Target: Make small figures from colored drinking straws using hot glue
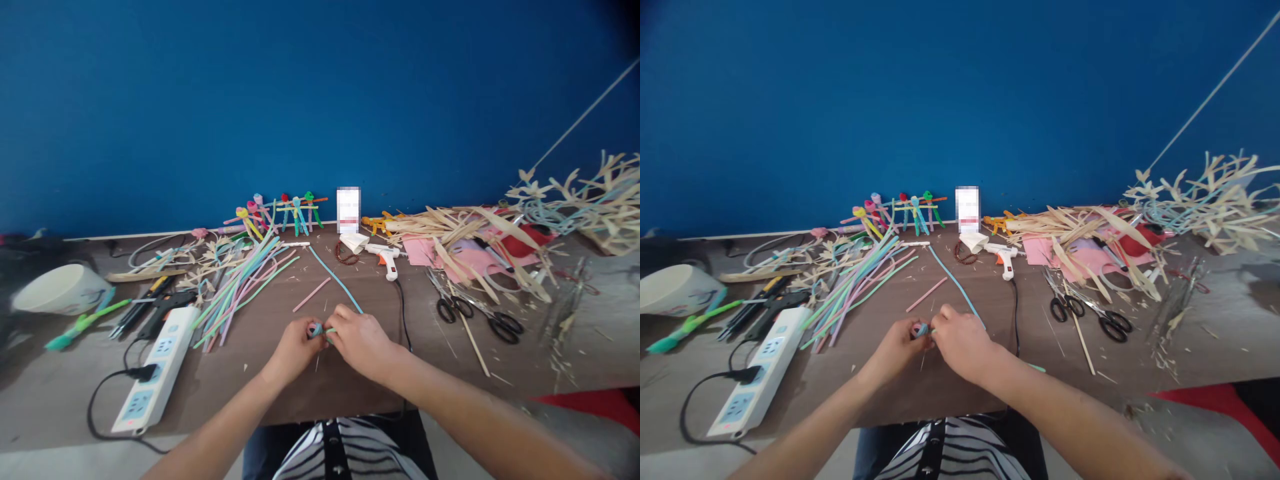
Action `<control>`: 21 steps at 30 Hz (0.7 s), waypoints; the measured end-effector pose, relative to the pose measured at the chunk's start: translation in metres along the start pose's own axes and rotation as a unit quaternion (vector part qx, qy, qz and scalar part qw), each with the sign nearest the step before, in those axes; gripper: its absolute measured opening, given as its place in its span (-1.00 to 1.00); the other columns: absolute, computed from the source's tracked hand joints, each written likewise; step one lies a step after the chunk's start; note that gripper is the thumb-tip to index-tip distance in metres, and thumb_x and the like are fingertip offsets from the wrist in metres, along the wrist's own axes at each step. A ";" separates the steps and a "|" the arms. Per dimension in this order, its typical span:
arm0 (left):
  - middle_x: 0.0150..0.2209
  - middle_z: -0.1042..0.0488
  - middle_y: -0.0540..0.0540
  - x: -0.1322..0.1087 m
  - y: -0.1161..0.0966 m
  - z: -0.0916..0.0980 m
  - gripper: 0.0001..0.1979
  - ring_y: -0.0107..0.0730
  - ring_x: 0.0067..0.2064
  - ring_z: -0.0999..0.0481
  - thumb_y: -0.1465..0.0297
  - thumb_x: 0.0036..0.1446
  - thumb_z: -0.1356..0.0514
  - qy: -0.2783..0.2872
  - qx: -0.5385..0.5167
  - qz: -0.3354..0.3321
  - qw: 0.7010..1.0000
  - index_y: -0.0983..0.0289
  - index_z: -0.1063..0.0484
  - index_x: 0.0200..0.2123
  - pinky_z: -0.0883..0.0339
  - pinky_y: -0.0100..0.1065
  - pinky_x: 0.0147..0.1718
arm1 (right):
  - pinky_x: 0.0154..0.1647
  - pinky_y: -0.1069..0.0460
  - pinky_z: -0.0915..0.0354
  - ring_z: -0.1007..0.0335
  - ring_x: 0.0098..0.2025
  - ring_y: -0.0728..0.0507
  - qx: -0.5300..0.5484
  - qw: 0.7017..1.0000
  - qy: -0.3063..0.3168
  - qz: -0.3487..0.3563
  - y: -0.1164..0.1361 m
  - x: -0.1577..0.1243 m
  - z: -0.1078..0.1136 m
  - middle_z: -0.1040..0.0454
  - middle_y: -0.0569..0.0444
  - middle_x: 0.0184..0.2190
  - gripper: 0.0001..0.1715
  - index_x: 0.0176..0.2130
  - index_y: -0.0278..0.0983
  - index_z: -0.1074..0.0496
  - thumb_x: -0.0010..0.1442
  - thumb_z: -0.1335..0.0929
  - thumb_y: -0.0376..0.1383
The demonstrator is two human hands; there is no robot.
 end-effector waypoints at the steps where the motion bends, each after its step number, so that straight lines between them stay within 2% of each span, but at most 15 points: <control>1: -0.64 -0.28 -0.08 0.000 0.000 0.000 -0.95 -0.53 -0.56 -0.22 0.47 -0.18 -0.08 -0.009 0.011 -0.006 1.000 0.33 -0.31 -0.57 -0.05 -0.50 -0.57 | -0.41 0.08 -0.14 -0.32 -0.36 -0.06 0.022 1.000 -0.003 -0.015 -0.002 0.001 0.000 -0.33 0.06 -0.31 -0.84 -0.31 -0.25 -0.32 0.15 -0.19 -0.30; 4: -0.62 -0.29 -0.07 -0.002 -0.003 0.002 -0.93 -0.52 -0.55 -0.22 0.48 -0.18 -0.07 -0.036 0.059 -0.022 0.997 0.32 -0.32 -0.52 -0.06 -0.49 -0.55 | -0.37 0.09 -0.11 -0.32 -0.34 -0.05 0.081 0.996 0.002 -0.047 -0.009 0.007 0.001 -0.37 0.08 -0.35 -0.87 -0.35 -0.25 -0.36 0.08 -0.23 -0.31; 7: -0.62 -0.27 -0.08 -0.005 -0.010 0.004 -0.92 -0.53 -0.55 -0.21 0.50 -0.19 -0.07 -0.038 0.100 -0.036 0.994 0.31 -0.31 -0.50 -0.05 -0.50 -0.55 | -0.41 0.11 -0.08 -0.30 -0.37 -0.03 0.146 0.987 0.036 -0.053 -0.016 0.015 0.000 -0.41 0.11 -0.42 -0.89 -0.41 -0.26 -0.40 -0.01 -0.28 -0.33; 11: -0.61 -0.26 -0.09 -0.009 -0.020 0.005 -0.91 -0.54 -0.55 -0.20 0.50 -0.17 -0.07 0.006 0.124 -0.061 0.990 0.30 -0.31 -0.48 -0.03 -0.51 -0.55 | -0.56 0.15 -0.02 -0.20 -0.54 0.02 0.264 0.950 0.154 -0.056 -0.026 0.023 -0.010 -0.32 0.18 -0.65 -0.87 -0.49 -0.30 -0.41 -0.09 -0.31 -0.29; 14: -0.59 -0.27 -0.08 -0.012 -0.025 0.007 -0.92 -0.53 -0.54 -0.21 0.48 -0.14 -0.07 0.031 0.129 -0.071 0.989 0.30 -0.32 -0.48 -0.04 -0.51 -0.55 | -0.62 0.18 0.01 -0.09 -0.62 0.08 0.381 0.897 0.216 -0.060 -0.031 0.026 -0.018 -0.23 0.24 -0.72 -0.88 -0.53 -0.35 -0.39 -0.14 -0.33 -0.31; 19: -0.52 -0.35 -0.05 -0.013 -0.028 0.009 -0.78 -0.51 -0.51 -0.27 0.45 -0.13 -0.11 0.019 0.105 -0.076 0.991 0.30 -0.34 -0.31 -0.11 -0.51 -0.51 | -0.77 0.21 0.18 0.09 -0.77 0.15 0.562 0.765 0.297 -0.104 -0.029 0.023 -0.029 -0.13 0.30 -0.82 -0.91 -0.57 -0.39 -0.34 -0.16 -0.31 -0.36; 21: -0.48 -0.39 -0.02 -0.013 -0.029 0.009 -0.74 -0.48 -0.48 -0.30 0.45 -0.12 -0.11 0.023 0.099 -0.080 0.992 0.29 -0.35 -0.26 -0.13 -0.50 -0.48 | -0.81 0.21 0.22 0.10 -0.80 0.15 0.597 0.727 0.320 -0.114 -0.026 0.021 -0.031 -0.14 0.29 -0.84 -0.92 -0.59 -0.39 -0.33 -0.15 -0.29 -0.38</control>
Point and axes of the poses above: each hand's wrist, its own x-axis towards the middle knuckle, its own z-axis out of the back of the hand, y = z × x, the point moved 5 cm from there along x, towards the middle knuckle
